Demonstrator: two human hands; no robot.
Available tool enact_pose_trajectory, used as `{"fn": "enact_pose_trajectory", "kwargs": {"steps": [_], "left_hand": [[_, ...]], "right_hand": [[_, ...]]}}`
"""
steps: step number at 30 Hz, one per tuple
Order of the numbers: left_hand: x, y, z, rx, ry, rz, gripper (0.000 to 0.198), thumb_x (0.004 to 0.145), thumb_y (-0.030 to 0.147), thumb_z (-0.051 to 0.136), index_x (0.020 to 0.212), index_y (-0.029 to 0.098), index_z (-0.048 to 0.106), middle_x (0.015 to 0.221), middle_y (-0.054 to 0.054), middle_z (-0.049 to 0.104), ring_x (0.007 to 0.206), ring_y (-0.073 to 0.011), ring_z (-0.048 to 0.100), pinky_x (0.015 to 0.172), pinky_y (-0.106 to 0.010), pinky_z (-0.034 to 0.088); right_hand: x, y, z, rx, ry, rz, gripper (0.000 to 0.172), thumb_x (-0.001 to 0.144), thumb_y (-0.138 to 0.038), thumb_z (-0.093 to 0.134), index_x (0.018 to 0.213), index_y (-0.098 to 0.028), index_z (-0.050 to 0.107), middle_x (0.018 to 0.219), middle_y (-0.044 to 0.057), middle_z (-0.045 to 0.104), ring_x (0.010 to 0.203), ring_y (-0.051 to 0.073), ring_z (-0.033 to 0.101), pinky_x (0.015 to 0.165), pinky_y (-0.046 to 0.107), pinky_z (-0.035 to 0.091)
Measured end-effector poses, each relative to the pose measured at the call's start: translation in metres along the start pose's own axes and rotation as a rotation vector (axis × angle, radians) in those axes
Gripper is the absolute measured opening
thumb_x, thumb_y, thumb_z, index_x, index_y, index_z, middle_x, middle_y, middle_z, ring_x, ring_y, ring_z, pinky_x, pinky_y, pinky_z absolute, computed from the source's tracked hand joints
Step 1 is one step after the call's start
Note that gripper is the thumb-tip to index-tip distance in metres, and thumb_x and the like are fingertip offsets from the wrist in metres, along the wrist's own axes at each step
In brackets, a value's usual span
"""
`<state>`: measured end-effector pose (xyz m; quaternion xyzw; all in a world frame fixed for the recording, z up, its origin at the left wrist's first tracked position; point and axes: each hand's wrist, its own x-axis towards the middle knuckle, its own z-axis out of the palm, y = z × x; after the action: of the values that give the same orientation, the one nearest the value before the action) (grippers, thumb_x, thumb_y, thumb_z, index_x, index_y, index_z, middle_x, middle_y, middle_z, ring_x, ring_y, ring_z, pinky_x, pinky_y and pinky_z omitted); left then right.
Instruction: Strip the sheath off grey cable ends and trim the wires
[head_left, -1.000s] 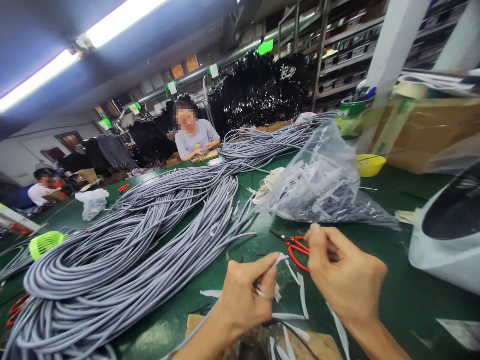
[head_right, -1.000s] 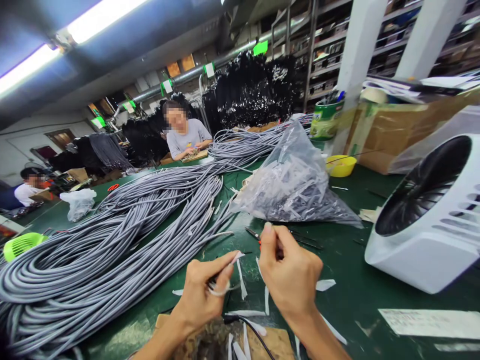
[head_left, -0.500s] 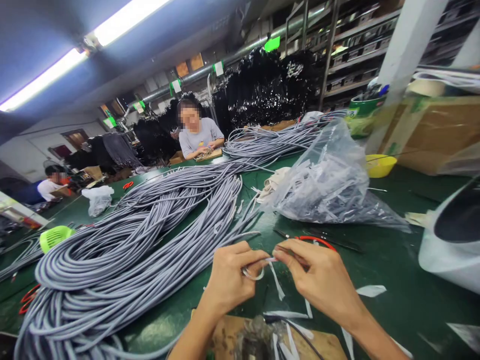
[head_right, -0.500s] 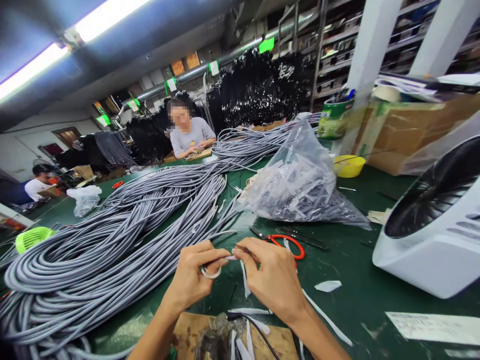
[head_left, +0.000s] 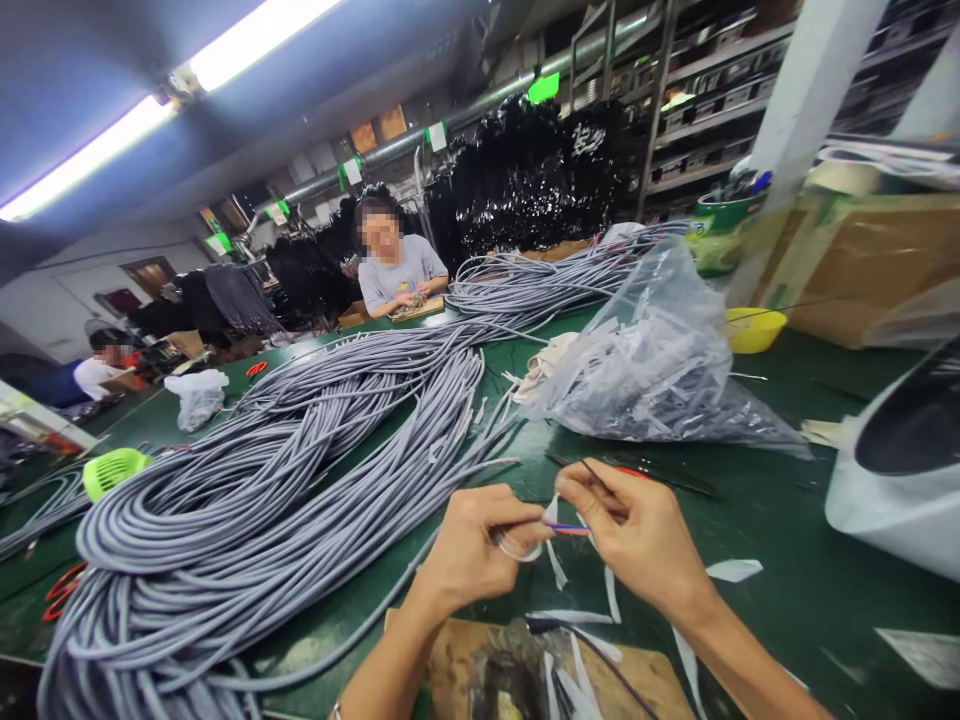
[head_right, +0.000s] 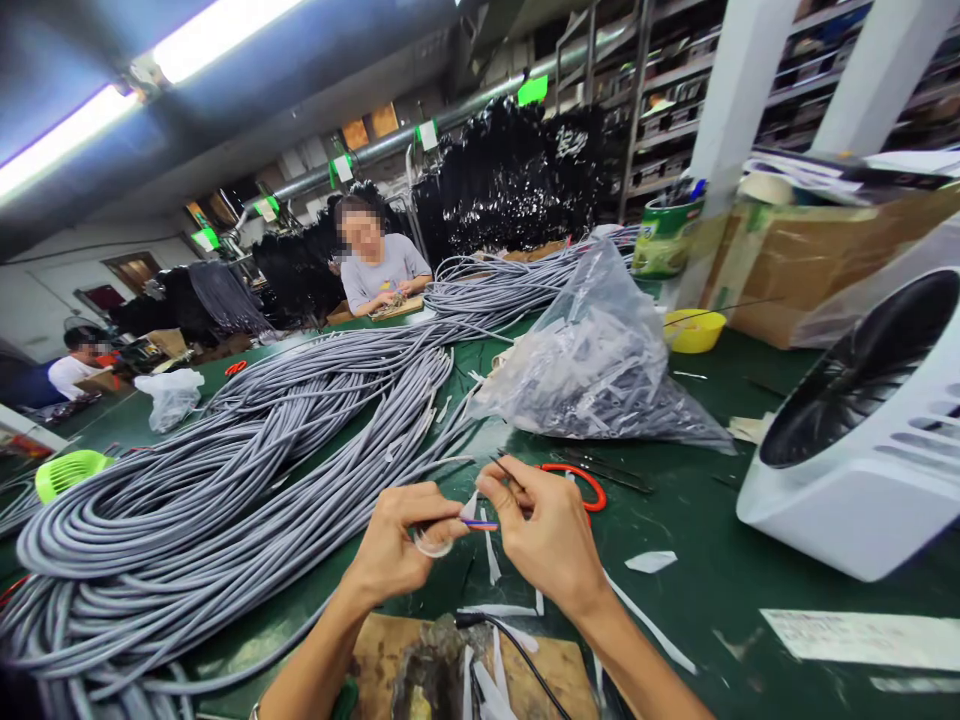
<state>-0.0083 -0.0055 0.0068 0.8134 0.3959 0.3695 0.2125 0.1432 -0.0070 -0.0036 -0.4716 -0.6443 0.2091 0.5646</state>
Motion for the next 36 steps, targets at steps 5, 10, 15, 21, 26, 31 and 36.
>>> {"fn": "enact_pose_trajectory", "kwargs": {"steps": [5,10,15,21,26,31,36], "left_hand": [[0.003,-0.002,-0.002,-0.087,0.134,-0.182,0.04,0.086,0.038,0.045,0.074,0.013,0.073,0.055,-0.003,0.055,0.051,-0.0121,0.044,0.05,-0.023,0.032],[0.003,-0.004,-0.011,-0.202,-0.285,-0.042,0.056,0.085,0.054,0.039,0.065,0.012,0.07,0.051,0.002,0.038,0.049,-0.0098,0.034,0.048,-0.022,0.027],[0.008,-0.012,-0.014,-0.381,0.161,-0.328,0.059,0.081,0.06,0.042,0.071,0.009,0.068,0.049,0.003,0.037,0.046,-0.008,0.03,0.045,-0.021,0.023],[0.011,-0.015,-0.004,-0.494,0.131,-0.378,0.054,0.078,0.056,0.05,0.089,0.006,0.068,0.049,0.003,0.046,0.041,-0.0051,0.028,0.041,-0.019,0.021],[0.008,-0.011,0.003,-0.551,0.024,-0.418,0.055,0.078,0.053,0.053,0.106,0.007,0.06,0.051,0.002,0.052,0.04,-0.0055,0.036,0.039,-0.017,0.026],[0.007,-0.015,0.001,-0.517,0.02,-0.346,0.038,0.078,0.039,0.057,0.098,0.009,0.065,0.073,-0.006,0.065,0.062,-0.0131,0.058,0.054,-0.02,0.043],[0.006,-0.02,0.001,-0.06,0.094,-0.14,0.025,0.079,0.011,0.048,0.087,0.013,0.071,0.078,-0.008,0.069,0.068,-0.0159,0.06,0.064,-0.025,0.047]], "right_hand": [[-0.001,-0.004,-0.002,0.047,-0.088,-0.081,0.027,0.08,-0.034,0.048,0.06,-0.019,0.058,0.051,0.0,0.059,0.043,0.011,0.053,0.038,0.017,0.041],[0.005,0.003,-0.006,0.02,0.03,0.038,0.03,0.077,-0.041,0.051,0.058,-0.019,0.056,0.049,0.0,0.055,0.037,0.009,0.045,0.034,0.018,0.036],[0.005,0.007,-0.005,0.014,-0.094,0.005,0.03,0.077,-0.04,0.051,0.058,-0.018,0.058,0.048,0.0,0.055,0.037,0.009,0.045,0.035,0.019,0.036],[0.002,0.003,-0.001,0.037,0.072,0.0,0.024,0.078,-0.04,0.053,0.078,-0.017,0.063,0.063,0.001,0.062,0.04,0.008,0.047,0.036,0.019,0.036],[0.001,0.007,0.009,-0.059,-0.077,-0.087,0.027,0.078,-0.037,0.055,0.093,-0.016,0.065,0.064,0.001,0.067,0.036,0.01,0.049,0.036,0.021,0.039],[0.001,0.007,0.012,-0.238,-0.05,-0.335,0.028,0.085,-0.023,0.042,0.07,-0.019,0.065,0.063,0.002,0.066,0.053,0.012,0.062,0.049,0.02,0.045],[-0.004,0.006,0.011,-0.426,0.024,-0.489,0.029,0.086,-0.017,0.038,0.072,-0.018,0.064,0.071,0.002,0.066,0.052,0.009,0.059,0.048,0.019,0.039]]}}
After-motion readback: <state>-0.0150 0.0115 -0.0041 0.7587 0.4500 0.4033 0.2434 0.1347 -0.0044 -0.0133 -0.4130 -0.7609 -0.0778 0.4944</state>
